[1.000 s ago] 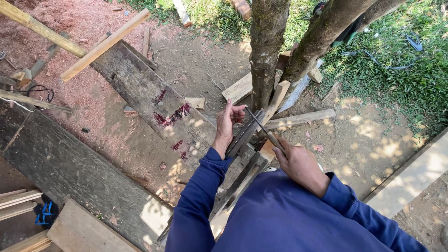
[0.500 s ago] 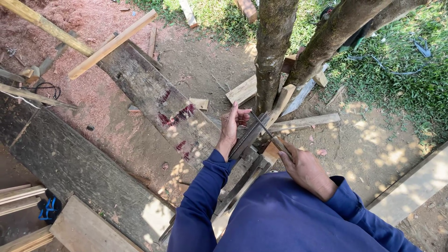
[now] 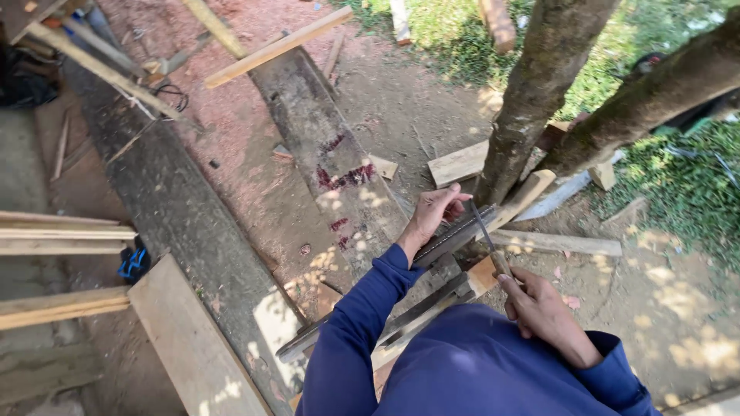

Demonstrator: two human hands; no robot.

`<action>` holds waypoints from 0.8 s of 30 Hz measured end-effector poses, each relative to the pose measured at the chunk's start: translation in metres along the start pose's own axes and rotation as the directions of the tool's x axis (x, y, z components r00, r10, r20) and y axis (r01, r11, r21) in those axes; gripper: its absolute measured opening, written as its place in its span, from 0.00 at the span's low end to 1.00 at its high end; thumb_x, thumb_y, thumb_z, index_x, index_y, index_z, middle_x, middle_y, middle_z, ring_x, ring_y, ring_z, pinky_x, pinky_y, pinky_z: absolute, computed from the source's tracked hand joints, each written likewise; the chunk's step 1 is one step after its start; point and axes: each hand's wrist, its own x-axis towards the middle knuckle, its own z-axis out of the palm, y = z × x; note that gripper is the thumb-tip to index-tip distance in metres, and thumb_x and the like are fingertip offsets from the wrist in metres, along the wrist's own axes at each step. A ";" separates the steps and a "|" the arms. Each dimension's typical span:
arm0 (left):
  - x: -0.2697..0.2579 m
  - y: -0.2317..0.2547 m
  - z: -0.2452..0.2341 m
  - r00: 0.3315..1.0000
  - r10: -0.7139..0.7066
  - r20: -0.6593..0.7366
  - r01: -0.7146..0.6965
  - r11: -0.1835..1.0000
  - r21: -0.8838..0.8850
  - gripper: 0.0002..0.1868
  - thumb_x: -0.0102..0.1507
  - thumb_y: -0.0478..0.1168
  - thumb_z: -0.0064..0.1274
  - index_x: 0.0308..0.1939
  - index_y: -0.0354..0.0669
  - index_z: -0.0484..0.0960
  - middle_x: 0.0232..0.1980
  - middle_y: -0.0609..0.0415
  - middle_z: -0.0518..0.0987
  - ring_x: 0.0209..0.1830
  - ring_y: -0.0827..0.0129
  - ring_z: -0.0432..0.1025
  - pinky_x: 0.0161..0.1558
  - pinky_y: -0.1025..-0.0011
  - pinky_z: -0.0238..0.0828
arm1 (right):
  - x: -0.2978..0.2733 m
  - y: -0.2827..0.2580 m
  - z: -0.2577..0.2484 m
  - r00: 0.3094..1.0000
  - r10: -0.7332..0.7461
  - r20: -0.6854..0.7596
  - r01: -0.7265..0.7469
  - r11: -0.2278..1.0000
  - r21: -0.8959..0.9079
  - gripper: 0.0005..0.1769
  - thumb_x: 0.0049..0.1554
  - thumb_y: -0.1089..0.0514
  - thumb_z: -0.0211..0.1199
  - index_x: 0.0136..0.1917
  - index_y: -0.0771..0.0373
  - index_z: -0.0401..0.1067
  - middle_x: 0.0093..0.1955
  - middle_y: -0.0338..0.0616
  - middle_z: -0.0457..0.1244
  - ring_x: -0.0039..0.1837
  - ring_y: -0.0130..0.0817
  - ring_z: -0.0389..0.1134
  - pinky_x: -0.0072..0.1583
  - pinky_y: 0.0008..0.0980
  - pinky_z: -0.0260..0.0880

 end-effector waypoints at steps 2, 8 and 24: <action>-0.001 0.001 0.002 1.000 -0.010 -0.005 0.010 1.000 0.006 0.23 0.69 0.57 0.52 0.46 0.42 0.90 0.32 0.60 0.80 0.29 0.78 0.73 0.31 0.78 0.69 | 0.004 -0.001 -0.008 0.995 0.080 0.057 -0.081 0.997 0.009 0.21 0.65 0.46 0.54 0.60 0.65 0.69 0.24 0.45 0.60 0.20 0.33 0.58 0.26 0.33 0.57; -0.027 0.062 0.026 0.990 0.067 -0.124 0.024 0.788 0.616 0.20 0.70 0.55 0.54 0.49 0.45 0.91 0.25 0.55 0.73 0.25 0.73 0.63 0.28 0.71 0.58 | 0.014 -0.025 -0.028 0.941 0.150 0.303 -0.202 0.968 0.148 0.19 0.64 0.46 0.54 0.64 0.54 0.67 0.27 0.48 0.62 0.22 0.38 0.64 0.26 0.33 0.60; -0.161 0.074 0.190 0.881 0.032 -0.472 0.271 0.783 0.559 0.30 0.70 0.58 0.46 0.27 0.36 0.84 0.18 0.44 0.76 0.21 0.59 0.75 0.31 0.58 0.71 | 0.050 -0.013 -0.069 0.740 0.186 0.647 -0.240 0.971 -0.004 0.21 0.66 0.52 0.45 0.65 0.69 0.60 0.44 0.58 0.69 0.41 0.50 0.76 0.42 0.46 0.81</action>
